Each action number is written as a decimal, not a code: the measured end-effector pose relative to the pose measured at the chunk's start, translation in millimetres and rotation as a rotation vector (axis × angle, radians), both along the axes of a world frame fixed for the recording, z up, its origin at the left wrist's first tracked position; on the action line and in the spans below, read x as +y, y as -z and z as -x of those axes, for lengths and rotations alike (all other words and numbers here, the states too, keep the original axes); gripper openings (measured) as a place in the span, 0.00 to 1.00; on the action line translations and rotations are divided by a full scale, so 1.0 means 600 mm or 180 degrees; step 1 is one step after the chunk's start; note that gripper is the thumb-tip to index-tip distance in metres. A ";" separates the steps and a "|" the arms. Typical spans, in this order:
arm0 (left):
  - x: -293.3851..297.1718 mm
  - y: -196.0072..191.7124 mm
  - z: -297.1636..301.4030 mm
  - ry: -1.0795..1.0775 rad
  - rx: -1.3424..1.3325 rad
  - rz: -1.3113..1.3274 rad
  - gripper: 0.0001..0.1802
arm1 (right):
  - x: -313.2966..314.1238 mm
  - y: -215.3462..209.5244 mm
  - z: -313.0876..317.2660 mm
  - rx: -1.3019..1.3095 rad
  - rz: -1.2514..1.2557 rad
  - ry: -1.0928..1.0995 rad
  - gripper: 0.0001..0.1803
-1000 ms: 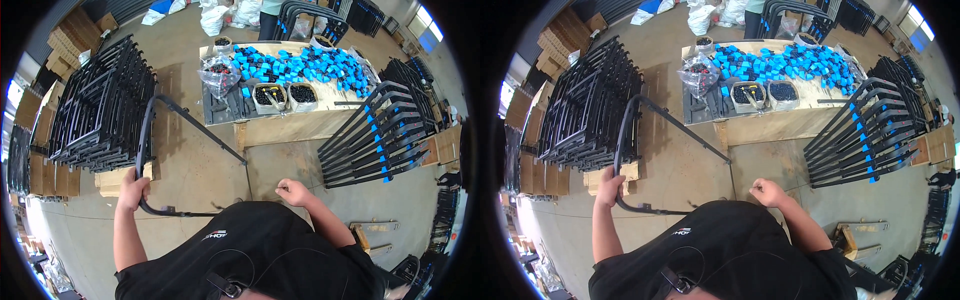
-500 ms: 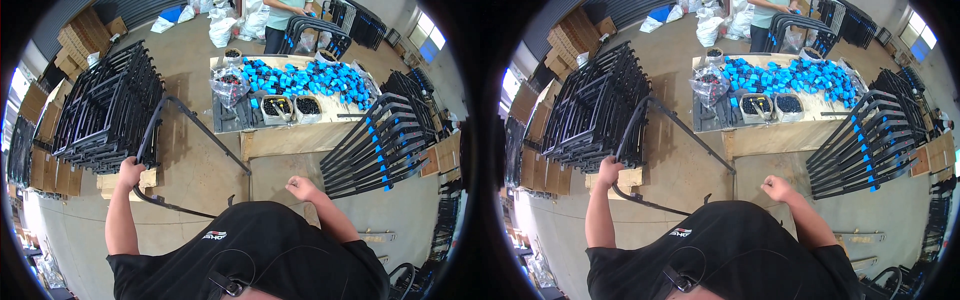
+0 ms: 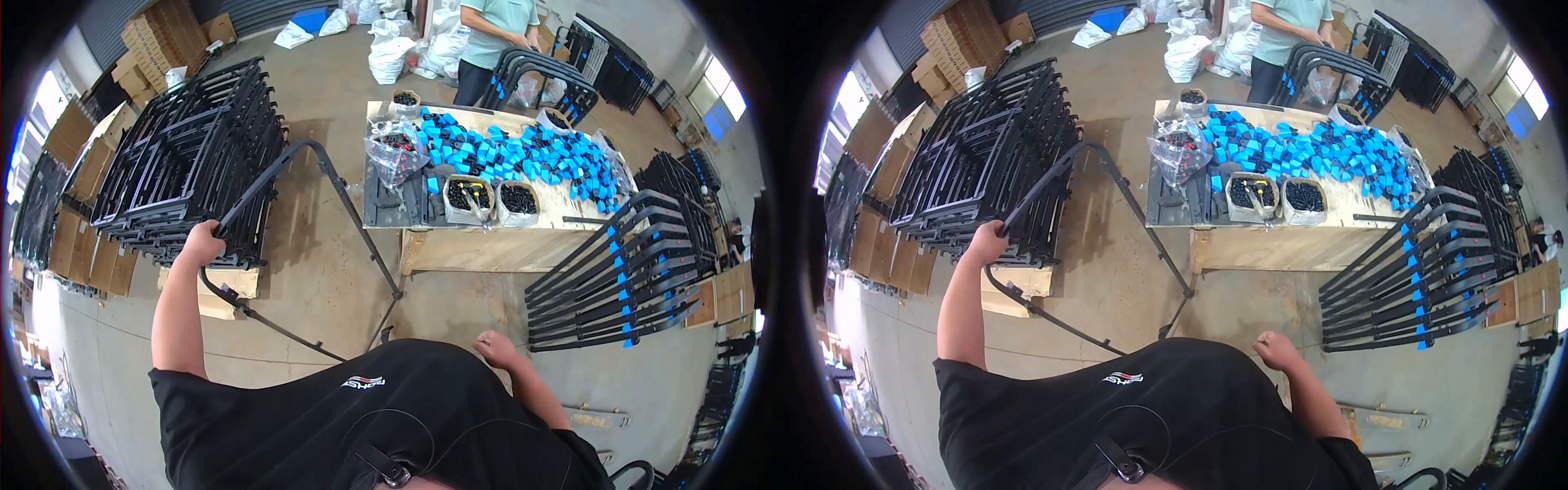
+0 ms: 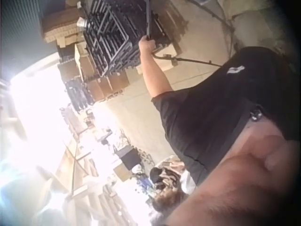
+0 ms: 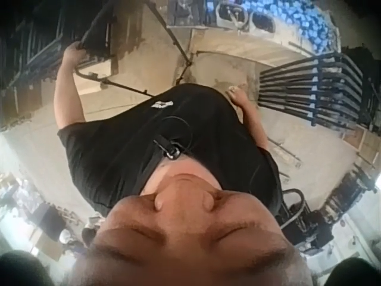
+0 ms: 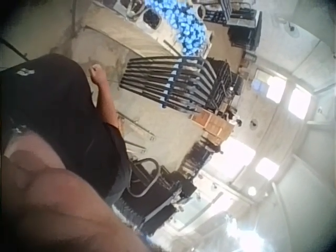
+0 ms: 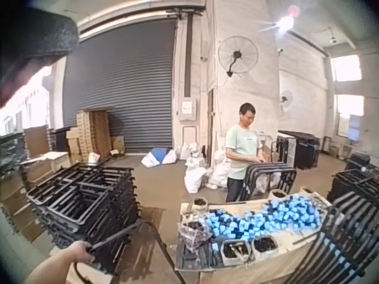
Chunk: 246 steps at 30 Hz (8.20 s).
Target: Assembling, organizing, and moving metal frame components in a manufacturing facility.
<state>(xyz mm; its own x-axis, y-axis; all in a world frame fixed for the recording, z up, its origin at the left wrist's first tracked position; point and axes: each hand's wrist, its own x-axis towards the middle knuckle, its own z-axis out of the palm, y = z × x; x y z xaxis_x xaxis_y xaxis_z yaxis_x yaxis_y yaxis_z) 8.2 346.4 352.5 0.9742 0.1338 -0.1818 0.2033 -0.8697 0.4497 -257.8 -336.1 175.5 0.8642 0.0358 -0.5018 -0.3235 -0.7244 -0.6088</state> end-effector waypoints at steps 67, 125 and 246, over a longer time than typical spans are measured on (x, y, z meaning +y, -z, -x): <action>-0.852 0.133 -0.152 -0.0029 -0.1632 0.1210 0.06 | -0.529 -0.229 -0.520 -0.1991 -0.0532 0.0651 0.11; -0.992 -0.044 -0.226 0.1516 -0.0493 -0.0508 0.28 | -0.362 0.066 -0.702 -0.0911 0.1179 -0.0571 0.19; -0.973 -0.067 -0.236 0.2068 -0.0316 -0.0298 0.27 | -0.167 0.029 -0.682 -0.1241 0.1106 -0.0485 0.19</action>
